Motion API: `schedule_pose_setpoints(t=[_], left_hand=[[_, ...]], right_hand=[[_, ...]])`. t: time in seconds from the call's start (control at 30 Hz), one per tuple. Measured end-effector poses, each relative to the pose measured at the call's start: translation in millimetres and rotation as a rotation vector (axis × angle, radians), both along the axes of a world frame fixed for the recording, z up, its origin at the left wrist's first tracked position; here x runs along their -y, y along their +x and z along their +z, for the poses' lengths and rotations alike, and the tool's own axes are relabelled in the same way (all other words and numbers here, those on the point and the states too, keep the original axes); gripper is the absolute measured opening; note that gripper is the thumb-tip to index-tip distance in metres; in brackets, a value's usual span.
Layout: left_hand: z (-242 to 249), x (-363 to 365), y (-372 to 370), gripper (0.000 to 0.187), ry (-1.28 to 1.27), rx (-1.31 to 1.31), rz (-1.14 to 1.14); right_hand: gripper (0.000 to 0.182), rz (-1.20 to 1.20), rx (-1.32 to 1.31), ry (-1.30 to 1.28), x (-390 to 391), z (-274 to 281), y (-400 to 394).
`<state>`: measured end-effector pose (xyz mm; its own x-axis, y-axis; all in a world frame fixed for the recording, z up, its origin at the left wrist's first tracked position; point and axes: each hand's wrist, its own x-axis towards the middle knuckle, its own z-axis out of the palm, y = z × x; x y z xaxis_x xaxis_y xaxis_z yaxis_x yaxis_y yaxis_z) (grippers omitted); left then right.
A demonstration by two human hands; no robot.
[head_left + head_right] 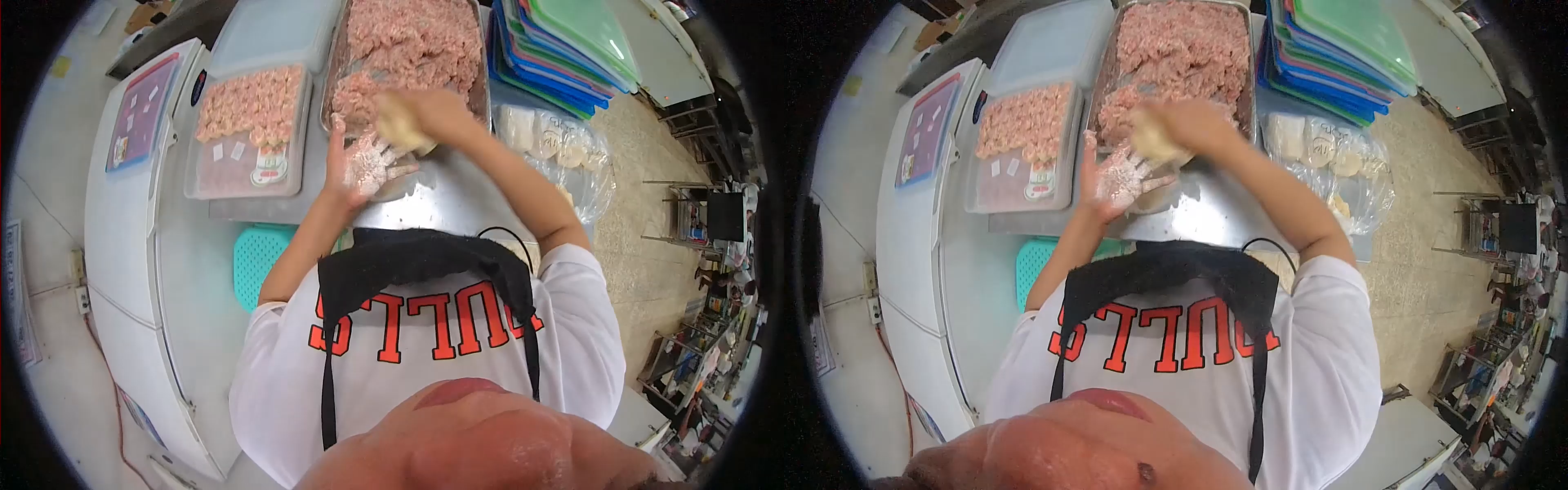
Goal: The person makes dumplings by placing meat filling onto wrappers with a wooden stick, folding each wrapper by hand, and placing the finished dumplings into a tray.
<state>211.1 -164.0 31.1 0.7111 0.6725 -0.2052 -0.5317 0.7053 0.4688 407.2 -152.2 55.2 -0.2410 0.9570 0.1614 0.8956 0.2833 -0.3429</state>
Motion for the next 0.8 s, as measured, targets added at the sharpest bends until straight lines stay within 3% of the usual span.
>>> schedule_pose_setpoints(t=[0.03, 0.07, 0.1, 0.17, 0.2, 0.27, 0.4, 0.63, 0.8], left_hand=[[2.6, 3.3, -6.5, 0.084, 0.096, 0.012, -0.121], [-2.7, 4.8, -11.2, 0.061, 0.188, -0.036, -0.032], [-16.2, -0.5, -16.3, 0.061, 0.177, -0.039, -0.025], [-57.1, -14.1, -25.3, 0.033, 0.961, -0.942, 0.063], [-71.9, -14.6, -23.8, 0.033, 0.952, -0.947, 0.062], [-95.3, -9.1, -16.7, 0.018, 1.411, -1.096, 0.040], [-107.8, 1.6, 0.7, 0.024, 1.431, -1.333, -0.125], [-97.9, 6.2, 9.3, 0.031, 1.505, -1.445, -0.176], [-111.6, 1.0, 3.5, 0.021, 1.460, -1.379, -0.110]], right_hand=[[0.032, -0.010, 0.046, 0.042, -1.6, -0.3, 17.0], [0.031, -0.017, 0.096, 0.090, -2.3, 0.8, 28.8], [0.031, -0.009, 0.093, 0.080, 3.8, 8.2, 30.6], [0.029, 0.109, 0.012, -0.060, 22.3, 18.1, 28.9], [0.032, 0.211, 0.070, -0.163, 26.3, 3.5, 29.8], [0.034, 0.288, 0.144, -0.301, 43.1, -9.0, 16.9], [0.045, 0.304, 0.345, -0.601, 59.7, -50.4, 4.3], [0.050, 0.246, 0.391, -0.676, 63.8, -51.2, 7.8], [0.046, 0.251, 0.330, -0.638, 66.5, -67.4, 14.4]])
